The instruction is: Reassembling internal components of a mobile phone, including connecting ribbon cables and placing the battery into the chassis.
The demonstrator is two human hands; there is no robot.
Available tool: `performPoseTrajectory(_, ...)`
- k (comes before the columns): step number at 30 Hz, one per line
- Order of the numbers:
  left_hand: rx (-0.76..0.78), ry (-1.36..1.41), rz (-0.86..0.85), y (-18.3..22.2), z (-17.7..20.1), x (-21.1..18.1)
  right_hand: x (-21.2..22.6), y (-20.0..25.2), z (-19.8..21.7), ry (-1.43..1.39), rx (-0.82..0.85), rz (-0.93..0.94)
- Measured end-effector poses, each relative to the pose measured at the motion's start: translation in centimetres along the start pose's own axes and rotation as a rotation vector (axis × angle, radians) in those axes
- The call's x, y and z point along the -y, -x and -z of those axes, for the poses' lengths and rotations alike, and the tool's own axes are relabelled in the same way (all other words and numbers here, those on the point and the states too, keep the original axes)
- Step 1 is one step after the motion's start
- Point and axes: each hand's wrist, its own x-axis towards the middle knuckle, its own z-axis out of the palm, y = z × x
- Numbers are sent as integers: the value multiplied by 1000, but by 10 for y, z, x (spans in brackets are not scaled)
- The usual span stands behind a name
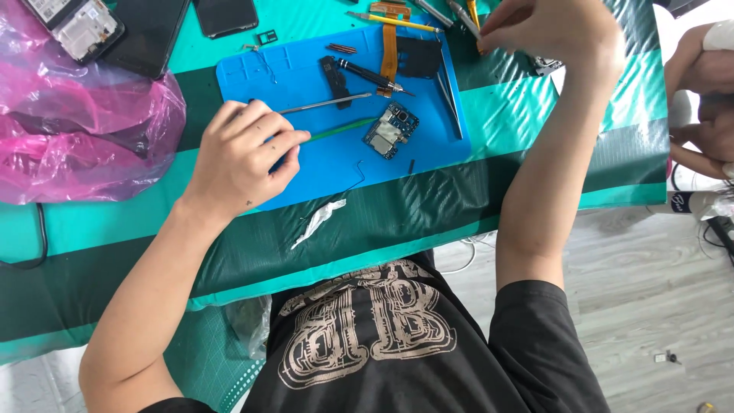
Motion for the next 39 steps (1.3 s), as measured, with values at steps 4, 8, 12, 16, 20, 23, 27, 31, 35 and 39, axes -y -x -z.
performPoseTrajectory(4,13,11,-4,1,-3,0,17,-4,-3,27,82,-72)
performPoseTrajectory(8,17,33,0,0,-1,-1,17,-10,-12,66,83,-119)
performPoseTrajectory(12,15,37,3,0,-1,-1,-3,-5,-17,192,40,-188)
performPoseTrajectory(16,18,46,12,1,-2,-1,-13,6,-5,136,59,-203)
performPoseTrajectory(20,23,53,13,1,-2,1,-31,13,0,140,49,-249)
performPoseTrajectory(23,24,58,17,1,-2,1,-27,18,5,131,30,-263)
performPoseTrajectory(27,5,86,31,2,-3,2,6,17,16,-9,30,-129)
performPoseTrajectory(31,-20,71,50,-1,0,2,48,13,17,-43,13,35)
performPoseTrajectory(35,-170,112,96,-1,2,-3,107,2,8,-151,60,531)
performPoseTrajectory(39,-268,148,50,-1,5,-7,150,3,-6,-123,183,637)
